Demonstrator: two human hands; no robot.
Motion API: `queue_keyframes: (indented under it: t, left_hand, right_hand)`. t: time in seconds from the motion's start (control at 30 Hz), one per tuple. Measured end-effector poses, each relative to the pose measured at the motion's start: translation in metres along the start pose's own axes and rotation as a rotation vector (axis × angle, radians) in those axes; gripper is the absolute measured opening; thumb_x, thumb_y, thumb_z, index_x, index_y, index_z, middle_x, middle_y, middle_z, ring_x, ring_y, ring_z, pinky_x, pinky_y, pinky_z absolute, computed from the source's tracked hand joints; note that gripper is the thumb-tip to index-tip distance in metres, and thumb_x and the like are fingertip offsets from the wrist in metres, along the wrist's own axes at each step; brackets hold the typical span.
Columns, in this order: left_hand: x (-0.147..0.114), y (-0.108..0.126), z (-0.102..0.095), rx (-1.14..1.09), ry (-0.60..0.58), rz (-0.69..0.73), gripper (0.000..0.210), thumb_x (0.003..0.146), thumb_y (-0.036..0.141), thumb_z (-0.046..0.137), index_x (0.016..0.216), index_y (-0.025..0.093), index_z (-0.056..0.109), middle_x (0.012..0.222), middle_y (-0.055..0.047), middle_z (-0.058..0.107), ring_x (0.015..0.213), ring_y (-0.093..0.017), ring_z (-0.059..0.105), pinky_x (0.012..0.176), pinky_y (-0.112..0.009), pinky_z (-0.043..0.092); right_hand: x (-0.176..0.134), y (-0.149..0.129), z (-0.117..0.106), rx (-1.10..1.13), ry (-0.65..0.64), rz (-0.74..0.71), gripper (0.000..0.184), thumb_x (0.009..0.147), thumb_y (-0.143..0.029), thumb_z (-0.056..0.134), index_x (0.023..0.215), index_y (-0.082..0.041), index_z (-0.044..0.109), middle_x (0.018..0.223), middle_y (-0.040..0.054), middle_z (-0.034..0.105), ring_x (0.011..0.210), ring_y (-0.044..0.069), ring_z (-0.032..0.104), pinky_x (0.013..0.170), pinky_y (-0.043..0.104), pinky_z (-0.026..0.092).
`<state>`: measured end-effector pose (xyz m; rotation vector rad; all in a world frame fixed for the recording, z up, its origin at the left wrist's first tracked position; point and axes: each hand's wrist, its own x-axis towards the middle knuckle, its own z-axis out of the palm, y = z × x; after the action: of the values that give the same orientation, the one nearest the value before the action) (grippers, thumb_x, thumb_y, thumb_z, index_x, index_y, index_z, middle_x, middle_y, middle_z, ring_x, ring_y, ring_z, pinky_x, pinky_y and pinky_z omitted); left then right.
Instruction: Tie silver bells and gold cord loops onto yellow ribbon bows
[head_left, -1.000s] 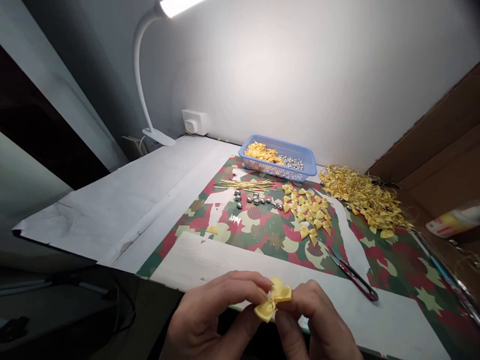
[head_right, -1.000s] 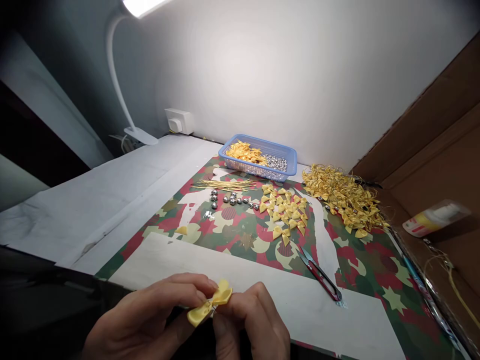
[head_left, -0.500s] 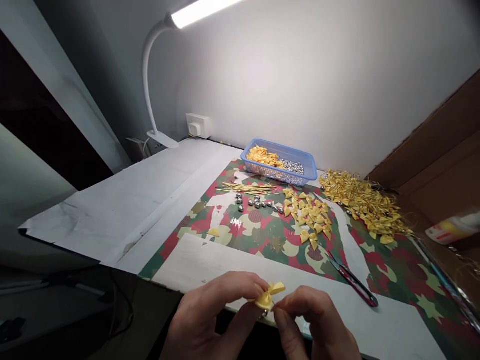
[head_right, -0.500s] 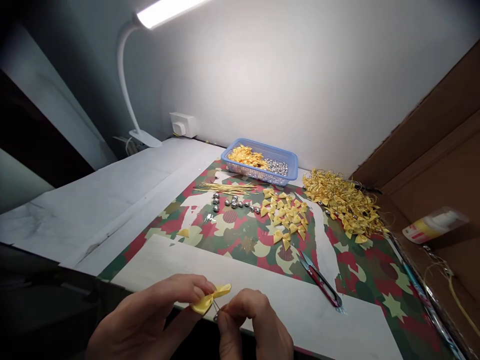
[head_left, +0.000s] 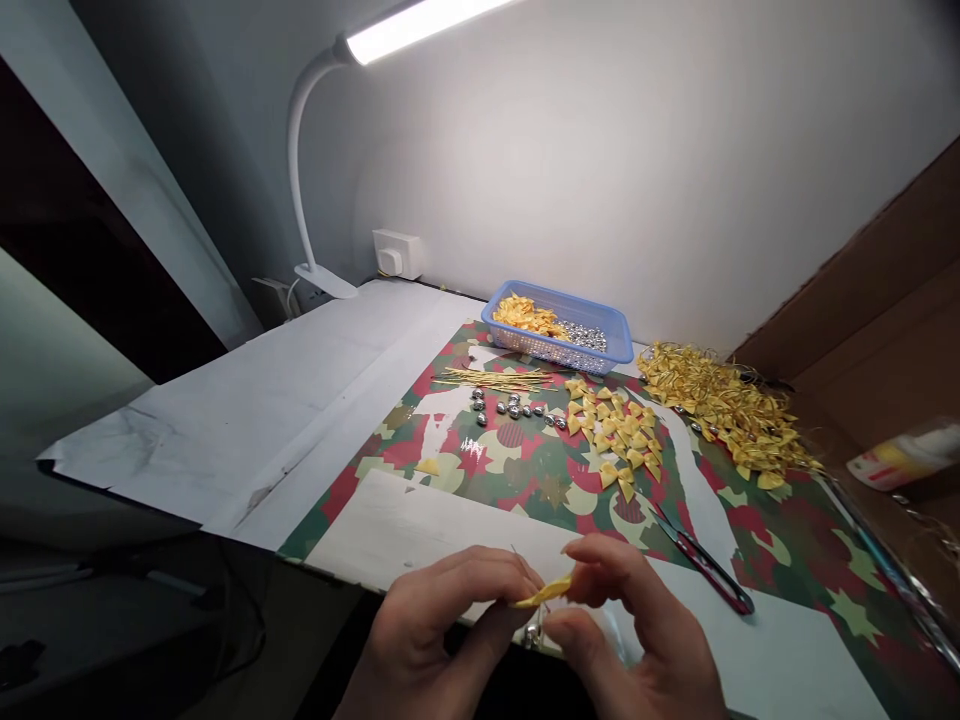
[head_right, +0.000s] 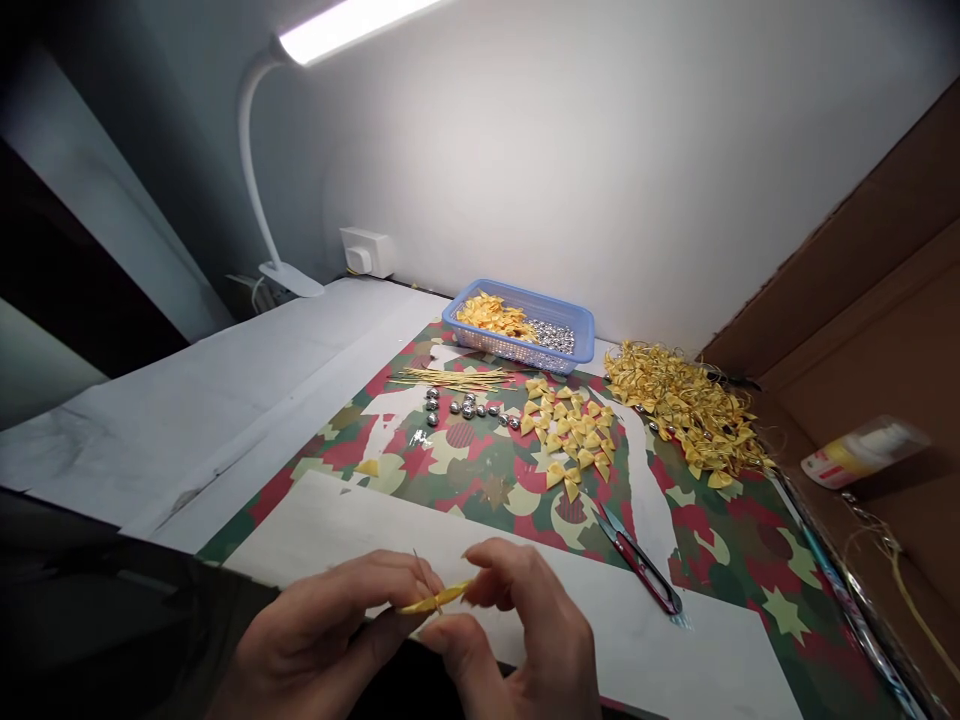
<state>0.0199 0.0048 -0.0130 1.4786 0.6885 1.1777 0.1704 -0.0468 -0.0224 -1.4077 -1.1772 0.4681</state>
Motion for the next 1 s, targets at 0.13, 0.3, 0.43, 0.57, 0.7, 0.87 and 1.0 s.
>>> queue_keyframes:
  t: [0.13, 0.3, 0.43, 0.57, 0.7, 0.87, 1.0]
  left_hand:
    - [0.001, -0.004, -0.004, 0.045, -0.057, -0.024, 0.021, 0.091, 0.01, 0.064, 0.088, 0.025, 0.077, 0.081, -0.001, 0.08, 0.074, -0.019, 0.075, 0.07, -0.022, 0.059]
    - [0.003, -0.007, -0.008, 0.161, -0.122, -0.044, 0.018, 0.094, 0.016, 0.062, 0.089, 0.023, 0.077, 0.075, 0.001, 0.079, 0.065, -0.017, 0.072, 0.062, -0.021, 0.054]
    - [0.009, -0.006, -0.009, 0.14, -0.139, -0.129, 0.017, 0.092, 0.018, 0.065, 0.084, 0.022, 0.078, 0.07, 0.001, 0.077, 0.062, -0.015, 0.067, 0.063, -0.021, 0.053]
    - [0.019, -0.004, -0.006, -0.071, -0.088, -0.358, 0.013, 0.088, 0.015, 0.07, 0.08, 0.02, 0.079, 0.077, -0.002, 0.079, 0.076, -0.018, 0.072, 0.075, -0.023, 0.057]
    - [0.025, -0.003, -0.003, -0.241, -0.103, -0.506, 0.012, 0.087, 0.014, 0.073, 0.076, 0.017, 0.077, 0.073, -0.001, 0.077, 0.073, -0.016, 0.071, 0.075, -0.023, 0.056]
    - [0.025, -0.006, -0.004, -0.284, -0.126, -0.596, 0.011, 0.091, 0.022, 0.073, 0.081, 0.018, 0.073, 0.075, -0.001, 0.077, 0.075, -0.017, 0.072, 0.078, -0.027, 0.057]
    - [0.024, -0.004, -0.004, -0.231, -0.128, -0.564, 0.011, 0.093, 0.023, 0.071, 0.082, 0.019, 0.071, 0.075, 0.001, 0.076, 0.073, -0.015, 0.071, 0.074, -0.024, 0.052]
  right_hand:
    - [0.032, -0.003, -0.016, 0.084, -0.379, 0.101, 0.027, 0.099, -0.045, 0.054, 0.092, -0.027, 0.072, 0.084, -0.0014, 0.064, 0.075, 0.013, 0.06, 0.066, 0.021, 0.047]
    - [0.055, -0.011, -0.018, 0.302, -0.713, 0.313, 0.018, 0.092, -0.037, 0.063, 0.084, -0.02, 0.064, 0.078, -0.0035, 0.056, 0.071, 0.011, 0.051, 0.065, 0.021, 0.04]
    - [0.062, -0.005, -0.01, 0.378, -0.736, 0.341, 0.021, 0.09, -0.032, 0.068, 0.075, -0.018, 0.06, 0.072, -0.0041, 0.051, 0.065, 0.01, 0.044, 0.06, 0.022, 0.035]
    - [0.065, 0.009, 0.002, 0.49, -0.553, 0.348, 0.025, 0.089, -0.035, 0.072, 0.074, -0.019, 0.059, 0.075, -0.0042, 0.051, 0.068, 0.009, 0.043, 0.061, 0.02, 0.035]
    - [0.066, 0.015, 0.01, 0.644, -0.369, 0.42, 0.03, 0.089, -0.042, 0.074, 0.077, -0.019, 0.059, 0.079, -0.0044, 0.055, 0.062, 0.006, 0.043, 0.055, 0.016, 0.037]
    - [0.073, 0.011, 0.009, 0.811, -0.288, 0.534, 0.032, 0.085, -0.048, 0.078, 0.083, -0.022, 0.058, 0.082, -0.0044, 0.061, 0.066, 0.009, 0.063, 0.046, 0.014, 0.043]
    - [0.085, 0.008, 0.005, 0.868, -0.185, 0.54, 0.037, 0.077, -0.042, 0.086, 0.08, -0.022, 0.055, 0.077, -0.0084, 0.061, 0.054, 0.003, 0.056, 0.05, 0.013, 0.049]
